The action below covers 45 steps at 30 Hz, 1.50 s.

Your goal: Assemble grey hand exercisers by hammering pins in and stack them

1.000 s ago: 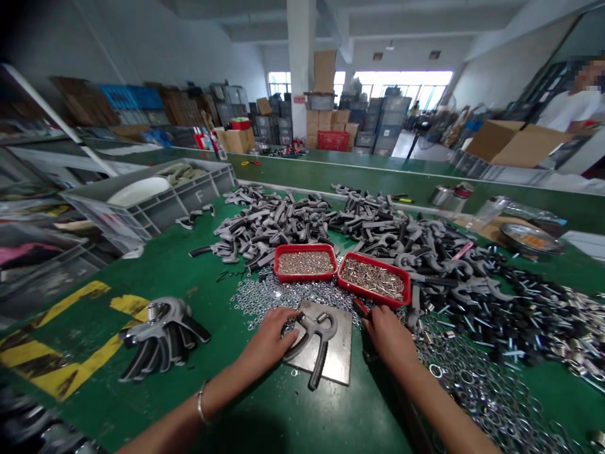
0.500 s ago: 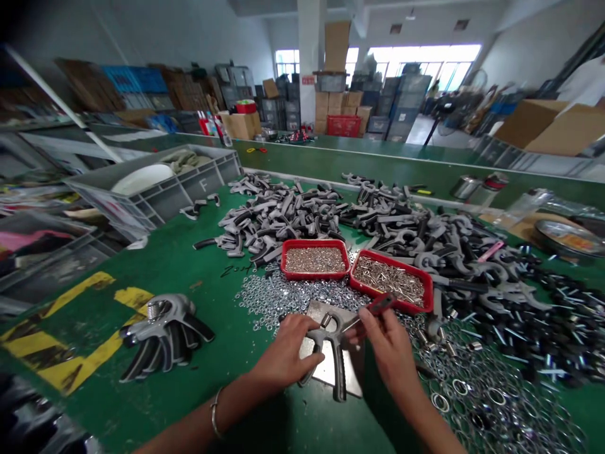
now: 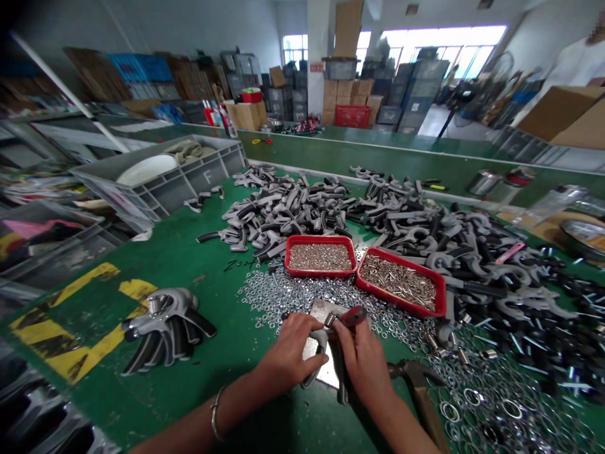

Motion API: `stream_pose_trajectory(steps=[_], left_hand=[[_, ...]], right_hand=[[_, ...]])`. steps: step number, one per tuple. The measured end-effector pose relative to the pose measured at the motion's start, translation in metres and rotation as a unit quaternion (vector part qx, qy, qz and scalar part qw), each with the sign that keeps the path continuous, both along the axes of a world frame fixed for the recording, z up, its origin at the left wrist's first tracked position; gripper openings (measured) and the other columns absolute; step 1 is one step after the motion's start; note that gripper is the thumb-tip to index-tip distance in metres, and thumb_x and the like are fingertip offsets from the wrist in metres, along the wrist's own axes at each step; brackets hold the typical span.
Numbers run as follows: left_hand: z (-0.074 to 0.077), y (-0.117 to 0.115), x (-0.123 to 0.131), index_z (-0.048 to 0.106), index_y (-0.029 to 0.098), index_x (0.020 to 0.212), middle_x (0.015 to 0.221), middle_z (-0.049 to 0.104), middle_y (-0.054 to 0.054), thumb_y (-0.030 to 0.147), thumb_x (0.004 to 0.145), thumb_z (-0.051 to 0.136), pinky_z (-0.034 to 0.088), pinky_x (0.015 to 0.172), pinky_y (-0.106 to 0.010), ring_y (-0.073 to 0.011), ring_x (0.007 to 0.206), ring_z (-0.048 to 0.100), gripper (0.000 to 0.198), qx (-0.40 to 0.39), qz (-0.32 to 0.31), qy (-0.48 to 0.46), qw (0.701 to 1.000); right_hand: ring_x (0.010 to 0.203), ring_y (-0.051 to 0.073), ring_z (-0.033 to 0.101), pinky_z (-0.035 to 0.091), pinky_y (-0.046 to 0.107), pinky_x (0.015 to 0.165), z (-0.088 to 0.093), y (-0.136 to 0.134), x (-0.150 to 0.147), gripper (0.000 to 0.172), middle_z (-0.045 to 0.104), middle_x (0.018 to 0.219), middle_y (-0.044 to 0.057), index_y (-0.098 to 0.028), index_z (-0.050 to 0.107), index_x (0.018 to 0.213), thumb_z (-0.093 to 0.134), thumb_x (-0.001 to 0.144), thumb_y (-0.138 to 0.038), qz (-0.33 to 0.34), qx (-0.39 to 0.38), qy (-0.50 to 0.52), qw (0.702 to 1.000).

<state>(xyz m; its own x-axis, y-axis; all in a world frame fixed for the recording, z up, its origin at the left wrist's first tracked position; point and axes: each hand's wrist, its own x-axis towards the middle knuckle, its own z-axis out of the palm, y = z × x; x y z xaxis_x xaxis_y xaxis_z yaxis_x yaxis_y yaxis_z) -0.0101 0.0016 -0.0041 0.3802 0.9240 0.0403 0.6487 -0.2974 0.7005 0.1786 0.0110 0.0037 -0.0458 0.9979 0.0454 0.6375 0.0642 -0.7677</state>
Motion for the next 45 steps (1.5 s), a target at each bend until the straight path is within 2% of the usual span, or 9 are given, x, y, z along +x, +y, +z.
stream_pose_trajectory(steps=[4,9,13,19,22,25,31,40,45], left_hand=[[0.008,0.004,0.003,0.055,0.019,0.108,0.114,0.057,-0.009,0.035,0.082,0.068,0.037,0.097,-0.044,-0.0290,0.109,0.047,0.033,-0.019,0.000,0.048,0.999],[0.011,-0.002,0.004,0.058,0.020,0.113,0.118,0.058,-0.009,0.039,0.085,0.066,0.038,0.097,-0.045,-0.0293,0.112,0.048,0.034,-0.007,0.001,0.062,0.998],[0.022,-0.001,-0.003,0.057,0.023,0.124,0.123,0.061,-0.006,0.044,0.086,0.068,0.040,0.101,-0.041,-0.0268,0.117,0.051,0.045,0.035,-0.051,0.086,0.994],[0.066,0.102,-0.014,0.064,0.020,0.116,0.114,0.067,-0.007,0.026,0.101,0.046,0.047,0.095,-0.032,-0.0186,0.106,0.062,0.025,0.129,-0.038,0.211,0.968],[0.068,0.162,-0.013,0.065,0.012,0.108,0.109,0.067,-0.012,0.021,0.097,0.053,0.052,0.090,-0.039,-0.0227,0.101,0.065,0.019,0.121,0.002,0.277,0.953],[0.054,0.187,-0.012,0.061,0.014,0.115,0.113,0.064,-0.009,0.033,0.095,0.061,0.056,0.085,-0.041,-0.0208,0.098,0.065,0.028,0.119,0.007,0.328,0.937],[0.032,0.178,-0.016,0.067,0.007,0.099,0.099,0.070,-0.016,0.012,0.095,0.051,0.046,0.096,-0.046,-0.0270,0.100,0.066,0.017,0.166,0.014,0.343,0.925],[0.028,0.179,-0.015,0.062,0.006,0.102,0.098,0.070,-0.019,0.006,0.095,0.041,0.046,0.090,-0.043,-0.0285,0.097,0.067,0.022,0.170,0.047,0.279,0.944],[0.042,0.165,-0.021,0.063,0.010,0.100,0.103,0.068,-0.015,0.013,0.095,0.049,0.048,0.090,-0.037,-0.0246,0.098,0.065,0.015,0.171,0.047,0.199,0.964]], right_hand=[[0.081,0.027,0.068,0.049,0.035,0.074,0.018,0.006,-0.010,0.022,0.071,0.086,0.008,-0.022,0.055,0.096,0.044,0.097,-0.042,0.115,0.004,-0.056,0.992],[0.063,0.018,0.064,0.050,0.029,0.064,0.056,-0.002,-0.005,0.028,0.067,0.077,0.002,-0.024,0.050,0.101,0.035,0.100,-0.047,0.060,0.005,0.150,0.987],[0.065,0.022,0.064,0.049,0.032,0.063,0.045,0.009,0.045,0.028,0.066,0.073,0.003,-0.024,0.053,0.089,0.046,0.095,-0.050,0.052,0.012,-0.046,0.997],[0.092,0.028,0.067,0.051,0.037,0.077,0.038,0.050,0.104,0.032,0.070,0.101,0.012,-0.020,0.065,0.106,0.048,0.095,-0.045,0.070,0.085,-0.317,0.942],[0.088,0.022,0.064,0.049,0.030,0.077,0.056,0.081,0.068,0.027,0.070,0.096,0.008,-0.020,0.071,0.093,0.048,0.098,-0.033,0.132,0.116,-0.366,0.914],[0.094,0.025,0.060,0.047,0.032,0.079,0.063,0.121,0.021,0.025,0.070,0.093,0.011,-0.018,0.073,0.084,0.053,0.095,-0.027,0.140,0.124,-0.394,0.900],[0.095,0.029,0.057,0.040,0.037,0.087,0.039,0.178,-0.009,0.014,0.072,0.091,0.018,-0.011,0.073,0.078,0.064,0.085,-0.019,0.156,0.102,-0.415,0.891],[0.103,0.027,0.060,0.042,0.040,0.092,0.028,0.170,-0.004,0.018,0.070,0.105,0.013,-0.014,0.068,0.100,0.056,0.095,-0.026,0.094,0.089,-0.367,0.921],[0.101,0.021,0.063,0.049,0.045,0.093,0.035,0.173,-0.007,0.020,0.067,0.109,0.005,-0.016,0.066,0.102,0.061,0.094,-0.034,0.064,0.070,-0.283,0.954]])
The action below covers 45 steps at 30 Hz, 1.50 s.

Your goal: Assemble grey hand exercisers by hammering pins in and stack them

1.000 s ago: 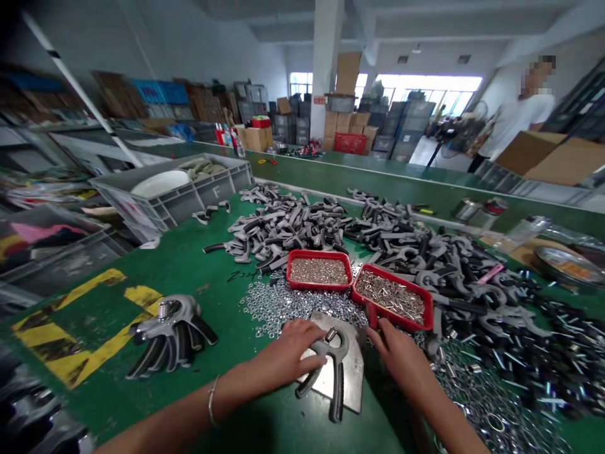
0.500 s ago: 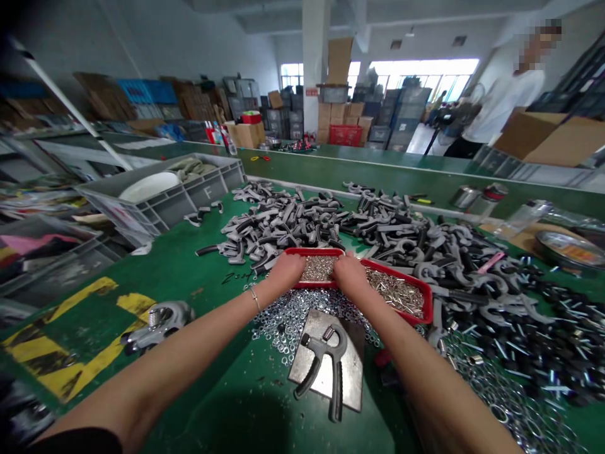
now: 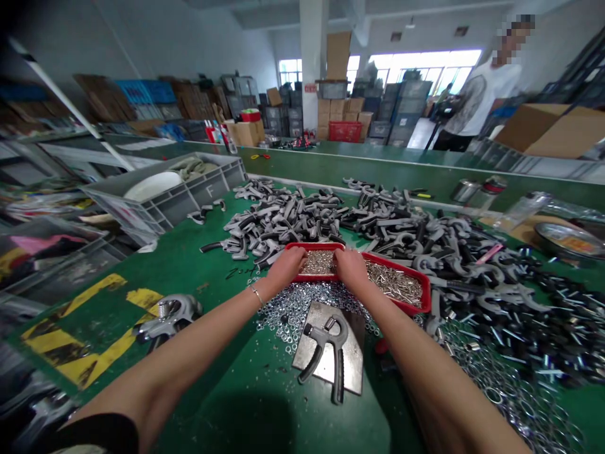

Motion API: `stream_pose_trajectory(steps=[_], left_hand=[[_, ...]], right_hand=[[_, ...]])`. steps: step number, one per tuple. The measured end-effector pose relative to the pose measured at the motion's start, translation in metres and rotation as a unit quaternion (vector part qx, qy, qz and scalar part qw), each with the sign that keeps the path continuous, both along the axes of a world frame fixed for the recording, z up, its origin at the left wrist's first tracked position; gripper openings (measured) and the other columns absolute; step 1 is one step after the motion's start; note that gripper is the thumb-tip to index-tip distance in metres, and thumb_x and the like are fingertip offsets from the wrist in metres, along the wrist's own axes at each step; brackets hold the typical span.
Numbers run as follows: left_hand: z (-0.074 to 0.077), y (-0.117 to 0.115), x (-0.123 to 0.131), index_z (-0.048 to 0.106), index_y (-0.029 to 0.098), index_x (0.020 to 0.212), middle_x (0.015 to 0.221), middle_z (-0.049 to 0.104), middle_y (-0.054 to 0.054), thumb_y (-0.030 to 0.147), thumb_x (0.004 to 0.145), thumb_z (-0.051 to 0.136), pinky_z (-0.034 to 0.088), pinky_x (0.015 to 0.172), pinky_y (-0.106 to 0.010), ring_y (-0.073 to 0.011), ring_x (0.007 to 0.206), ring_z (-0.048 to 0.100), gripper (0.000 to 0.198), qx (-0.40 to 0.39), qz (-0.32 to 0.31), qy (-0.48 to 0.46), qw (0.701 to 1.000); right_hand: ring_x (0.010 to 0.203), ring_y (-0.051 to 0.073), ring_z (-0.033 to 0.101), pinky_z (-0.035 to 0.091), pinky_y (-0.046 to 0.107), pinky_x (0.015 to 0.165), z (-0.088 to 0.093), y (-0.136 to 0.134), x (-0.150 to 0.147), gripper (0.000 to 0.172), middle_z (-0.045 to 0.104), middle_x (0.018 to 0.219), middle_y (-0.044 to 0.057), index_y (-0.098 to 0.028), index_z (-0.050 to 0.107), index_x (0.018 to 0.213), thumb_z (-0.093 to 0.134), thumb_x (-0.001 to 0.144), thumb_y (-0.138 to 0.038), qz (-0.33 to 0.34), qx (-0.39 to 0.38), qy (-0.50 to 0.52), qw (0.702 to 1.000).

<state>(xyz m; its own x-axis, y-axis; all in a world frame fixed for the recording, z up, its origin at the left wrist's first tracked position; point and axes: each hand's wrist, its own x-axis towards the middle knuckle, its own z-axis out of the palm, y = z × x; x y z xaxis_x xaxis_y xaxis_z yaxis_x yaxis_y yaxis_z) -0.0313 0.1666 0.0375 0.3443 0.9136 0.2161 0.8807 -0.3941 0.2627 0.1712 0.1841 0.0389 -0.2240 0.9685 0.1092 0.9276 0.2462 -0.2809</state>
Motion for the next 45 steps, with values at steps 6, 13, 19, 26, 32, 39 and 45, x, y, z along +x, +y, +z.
stream_pose_trajectory(steps=[6,13,19,26,32,39,45], left_hand=[[0.001,-0.096,0.001,0.064,0.018,0.096,0.095,0.070,-0.001,0.017,0.093,0.057,0.050,0.083,-0.024,-0.0137,0.089,0.066,0.008,-0.073,-0.068,-0.192,0.976],[-0.024,-0.142,0.016,0.067,0.019,0.087,0.089,0.069,-0.001,0.023,0.091,0.061,0.045,0.084,-0.031,-0.0178,0.089,0.063,0.009,-0.151,-0.101,-0.246,0.952],[-0.033,-0.134,0.035,0.066,0.019,0.092,0.094,0.067,-0.004,0.032,0.096,0.058,0.038,0.089,-0.039,-0.0223,0.098,0.057,0.016,-0.048,-0.141,-0.069,0.986],[-0.043,-0.142,0.033,0.066,0.016,0.097,0.095,0.067,-0.006,0.029,0.102,0.043,0.039,0.088,-0.040,-0.0230,0.093,0.055,0.026,0.045,-0.204,0.015,0.978],[-0.046,-0.153,0.023,0.063,0.021,0.119,0.113,0.067,-0.006,0.024,0.100,0.048,0.039,0.095,-0.040,-0.0220,0.105,0.055,0.024,0.012,-0.210,-0.044,0.977],[-0.033,-0.144,0.003,0.067,0.022,0.108,0.115,0.067,-0.005,0.024,0.098,0.053,0.041,0.103,-0.036,-0.0183,0.112,0.057,0.018,-0.091,-0.122,-0.224,0.963],[0.008,-0.077,-0.008,0.068,0.020,0.106,0.110,0.069,-0.005,0.023,0.100,0.048,0.043,0.101,-0.036,-0.0175,0.107,0.060,0.022,-0.022,-0.106,-0.060,0.992]], right_hand=[[0.088,0.019,0.067,0.050,0.032,0.084,0.016,-0.052,0.019,0.008,0.072,0.091,0.006,-0.017,0.066,0.088,0.059,0.088,-0.023,-0.012,-0.021,0.193,0.981],[0.063,0.018,0.065,0.051,0.029,0.062,-0.009,-0.190,0.036,0.028,0.065,0.069,0.001,-0.018,0.061,0.082,0.060,0.086,-0.046,-0.050,-0.180,0.417,0.890],[0.061,0.019,0.063,0.050,0.030,0.059,-0.038,-0.207,0.039,0.032,0.064,0.070,0.001,-0.018,0.063,0.082,0.054,0.091,-0.048,-0.074,-0.135,0.387,0.909],[0.091,0.023,0.061,0.048,0.038,0.088,-0.047,-0.193,0.030,0.019,0.065,0.091,0.005,-0.022,0.064,0.087,0.051,0.097,-0.030,0.050,0.001,0.253,0.966],[0.092,0.024,0.059,0.050,0.039,0.085,-0.057,-0.190,0.023,0.022,0.065,0.094,0.010,-0.018,0.065,0.096,0.045,0.100,-0.027,0.105,0.072,0.147,0.981],[0.087,0.026,0.057,0.051,0.040,0.078,-0.054,-0.190,0.020,0.026,0.067,0.092,0.011,-0.018,0.068,0.094,0.043,0.100,-0.021,0.148,0.076,0.067,0.984],[0.093,0.024,0.062,0.054,0.036,0.083,-0.045,-0.189,0.022,0.026,0.069,0.101,0.009,-0.020,0.067,0.106,0.042,0.100,-0.020,0.169,0.052,0.050,0.983]])
